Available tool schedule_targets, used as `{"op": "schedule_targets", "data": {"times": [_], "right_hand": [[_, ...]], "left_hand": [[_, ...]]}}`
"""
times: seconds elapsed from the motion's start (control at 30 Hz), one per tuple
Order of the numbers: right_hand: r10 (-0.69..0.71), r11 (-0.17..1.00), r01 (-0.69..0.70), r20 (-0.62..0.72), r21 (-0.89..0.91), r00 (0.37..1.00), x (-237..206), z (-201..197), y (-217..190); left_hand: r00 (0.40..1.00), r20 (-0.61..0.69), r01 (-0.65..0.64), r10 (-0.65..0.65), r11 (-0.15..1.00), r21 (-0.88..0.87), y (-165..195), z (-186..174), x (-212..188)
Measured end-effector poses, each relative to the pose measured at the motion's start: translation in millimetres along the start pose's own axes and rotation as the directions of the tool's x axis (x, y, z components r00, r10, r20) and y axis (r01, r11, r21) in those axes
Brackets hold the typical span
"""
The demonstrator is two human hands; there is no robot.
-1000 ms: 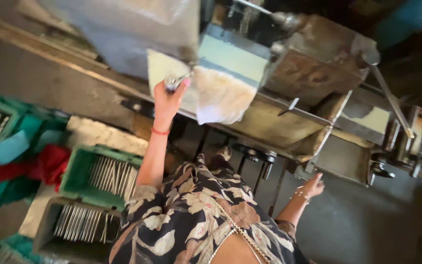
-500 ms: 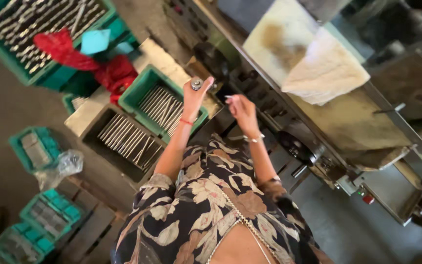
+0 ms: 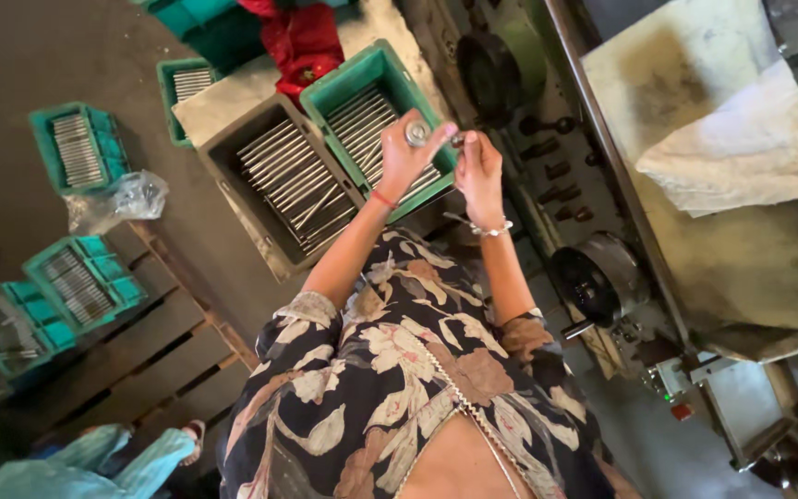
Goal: The person repeatedly picks up metal rods from a green bin, holds each rod against a rotating grinding wheel, and then places the rod back into the bin. The process is repeated for multiple rods throughout the clip.
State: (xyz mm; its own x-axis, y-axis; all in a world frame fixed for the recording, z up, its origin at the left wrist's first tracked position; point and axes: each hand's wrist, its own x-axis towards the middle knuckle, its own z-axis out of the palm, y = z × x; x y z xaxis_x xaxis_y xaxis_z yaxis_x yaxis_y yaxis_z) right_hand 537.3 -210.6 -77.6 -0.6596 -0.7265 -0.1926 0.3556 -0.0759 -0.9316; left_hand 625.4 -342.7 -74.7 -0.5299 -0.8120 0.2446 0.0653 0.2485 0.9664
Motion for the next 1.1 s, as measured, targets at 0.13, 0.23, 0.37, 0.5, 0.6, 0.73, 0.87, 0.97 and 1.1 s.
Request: {"op": "schedule_targets", "data": {"times": [0.13, 0.23, 0.37, 0.5, 0.6, 0.73, 0.87, 0.97, 1.1], "right_hand": [[0.124, 0.989, -0.122, 0.019, -0.082, 0.992, -7, 11, -10], [0.022, 1.000, -0.022, -0.001, -0.012, 1.000, -8, 33, -9], [-0.082, 0.997, 0.082, -0.066, -0.005, 0.994, -14, 61, -1], [-0.116, 0.989, 0.127, -0.130, 0.080, 0.985, -18, 78, 7], [-0.209, 0.973, 0.223, -0.178, 0.065, 0.962, -17, 83, 12], [-0.409, 0.911, 0.390, -0.172, -0.134, 0.896, -10, 83, 11], [-0.507, 0.845, 0.461, -0.130, -0.272, 0.852, -5, 83, 6], [-0.389, 0.921, 0.368, -0.228, -0.132, 0.892, -2, 88, -2], [-0.418, 0.882, 0.470, -0.396, 0.041, 0.818, 0, 86, -24]], "left_hand": [[0.858, -0.016, -0.493, 0.514, 0.830, 0.262, 7, -19, -6], [0.970, -0.181, -0.158, 0.160, 0.987, 0.029, 1, -11, -10], [0.958, -0.264, 0.062, -0.115, 0.977, -0.204, -14, -5, -11], [0.958, -0.280, 0.017, -0.069, 0.983, -0.183, -15, -15, -1], [0.977, -0.210, -0.011, -0.021, 0.989, -0.151, -1, -23, 6], [0.983, -0.114, 0.108, -0.143, 0.956, -0.274, 20, -26, 10], [0.972, 0.029, 0.224, -0.233, 0.881, -0.418, 23, -31, 9], [0.993, 0.103, 0.086, -0.060, 0.959, -0.270, 6, -35, 4], [0.956, 0.283, -0.025, -0.080, 0.937, 0.347, -34, -41, -11]]}}
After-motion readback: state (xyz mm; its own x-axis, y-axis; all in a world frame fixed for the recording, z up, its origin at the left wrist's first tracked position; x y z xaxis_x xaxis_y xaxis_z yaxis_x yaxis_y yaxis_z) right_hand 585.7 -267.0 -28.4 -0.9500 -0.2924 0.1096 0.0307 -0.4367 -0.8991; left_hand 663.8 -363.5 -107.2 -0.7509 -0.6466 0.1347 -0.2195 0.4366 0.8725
